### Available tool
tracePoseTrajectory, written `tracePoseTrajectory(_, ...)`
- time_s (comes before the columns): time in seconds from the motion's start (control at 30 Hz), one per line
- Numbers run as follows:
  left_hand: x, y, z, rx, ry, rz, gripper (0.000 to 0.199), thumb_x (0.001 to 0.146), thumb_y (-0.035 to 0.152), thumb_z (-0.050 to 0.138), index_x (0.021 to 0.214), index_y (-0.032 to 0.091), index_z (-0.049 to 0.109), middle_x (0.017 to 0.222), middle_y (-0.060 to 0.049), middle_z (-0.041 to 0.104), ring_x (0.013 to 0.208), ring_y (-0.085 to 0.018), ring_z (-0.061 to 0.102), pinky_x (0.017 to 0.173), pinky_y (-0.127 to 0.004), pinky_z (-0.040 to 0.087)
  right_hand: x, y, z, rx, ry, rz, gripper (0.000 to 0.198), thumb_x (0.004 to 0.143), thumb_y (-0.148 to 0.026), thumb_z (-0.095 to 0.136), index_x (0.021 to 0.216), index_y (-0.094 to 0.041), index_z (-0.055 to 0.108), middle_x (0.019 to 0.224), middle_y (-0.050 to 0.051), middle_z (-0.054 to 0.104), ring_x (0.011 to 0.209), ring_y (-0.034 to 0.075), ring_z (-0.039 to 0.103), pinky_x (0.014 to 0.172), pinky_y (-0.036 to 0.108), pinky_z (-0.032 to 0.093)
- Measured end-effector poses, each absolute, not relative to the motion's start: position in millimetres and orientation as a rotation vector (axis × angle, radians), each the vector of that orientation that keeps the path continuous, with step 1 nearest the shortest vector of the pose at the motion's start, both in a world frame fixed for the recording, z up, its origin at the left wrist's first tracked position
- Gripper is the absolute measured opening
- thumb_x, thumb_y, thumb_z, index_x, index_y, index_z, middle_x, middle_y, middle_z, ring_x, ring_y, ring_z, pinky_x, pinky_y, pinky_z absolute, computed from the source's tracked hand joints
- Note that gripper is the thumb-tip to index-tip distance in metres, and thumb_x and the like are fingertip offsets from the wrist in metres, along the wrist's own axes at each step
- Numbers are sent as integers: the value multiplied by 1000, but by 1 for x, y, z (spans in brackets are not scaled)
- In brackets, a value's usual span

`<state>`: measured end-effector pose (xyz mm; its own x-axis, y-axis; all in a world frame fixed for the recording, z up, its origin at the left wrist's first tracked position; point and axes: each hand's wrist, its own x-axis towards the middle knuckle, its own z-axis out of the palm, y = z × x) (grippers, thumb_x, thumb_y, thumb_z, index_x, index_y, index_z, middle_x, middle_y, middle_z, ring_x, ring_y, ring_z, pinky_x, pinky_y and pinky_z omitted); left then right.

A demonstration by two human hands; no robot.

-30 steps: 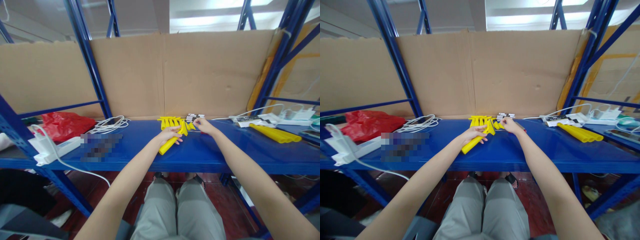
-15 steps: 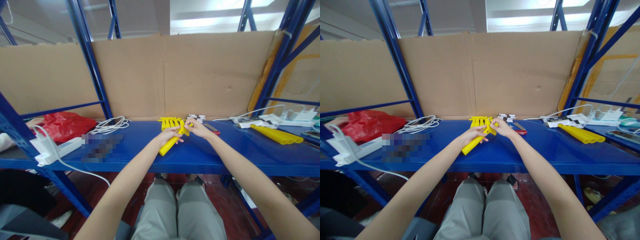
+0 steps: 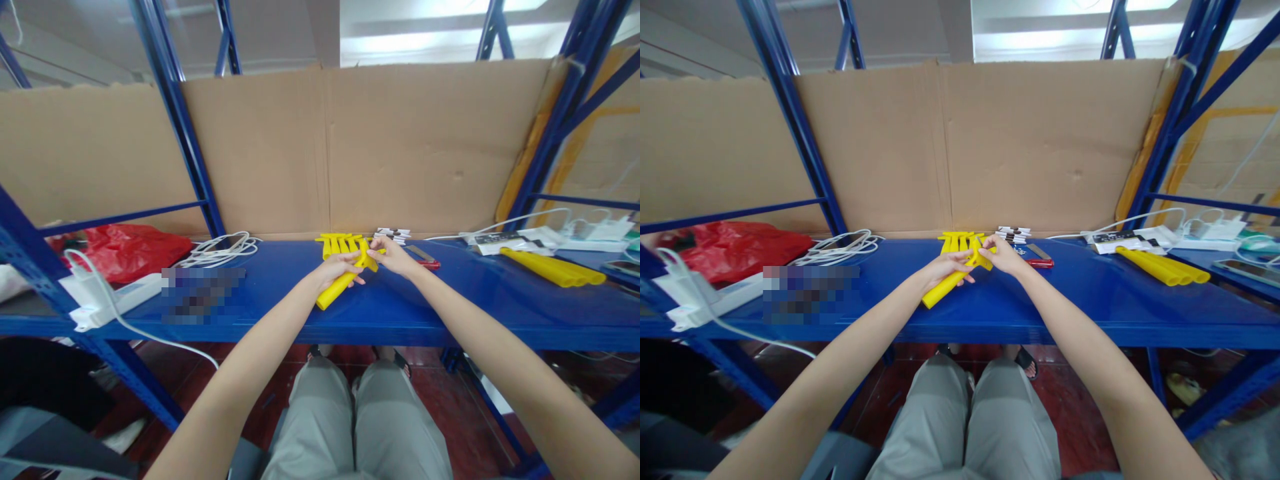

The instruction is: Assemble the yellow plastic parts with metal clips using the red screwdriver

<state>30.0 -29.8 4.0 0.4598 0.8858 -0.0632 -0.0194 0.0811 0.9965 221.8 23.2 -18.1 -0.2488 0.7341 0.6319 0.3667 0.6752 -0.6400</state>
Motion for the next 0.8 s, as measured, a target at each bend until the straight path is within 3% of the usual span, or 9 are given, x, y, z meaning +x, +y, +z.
tracePoseTrajectory(0.27,30,-31,5,1346,921,802,65,80,-5,53,142,15,47,92,-9,69,52,-12,66,40,-17,43,222,29,-24,-826,-1931,655,25,74,-43,64,81,-21,54,79,2,60,75,17,58,78,38,50)
tracePoseTrajectory(0.8,29,-31,5,1457,946,808,67,77,-5,57,141,14,48,111,-14,68,51,-10,65,39,-17,42,221,25,-23,-789,-1909,684,36,71,-51,68,77,-22,49,75,-1,53,71,15,53,74,36,49)
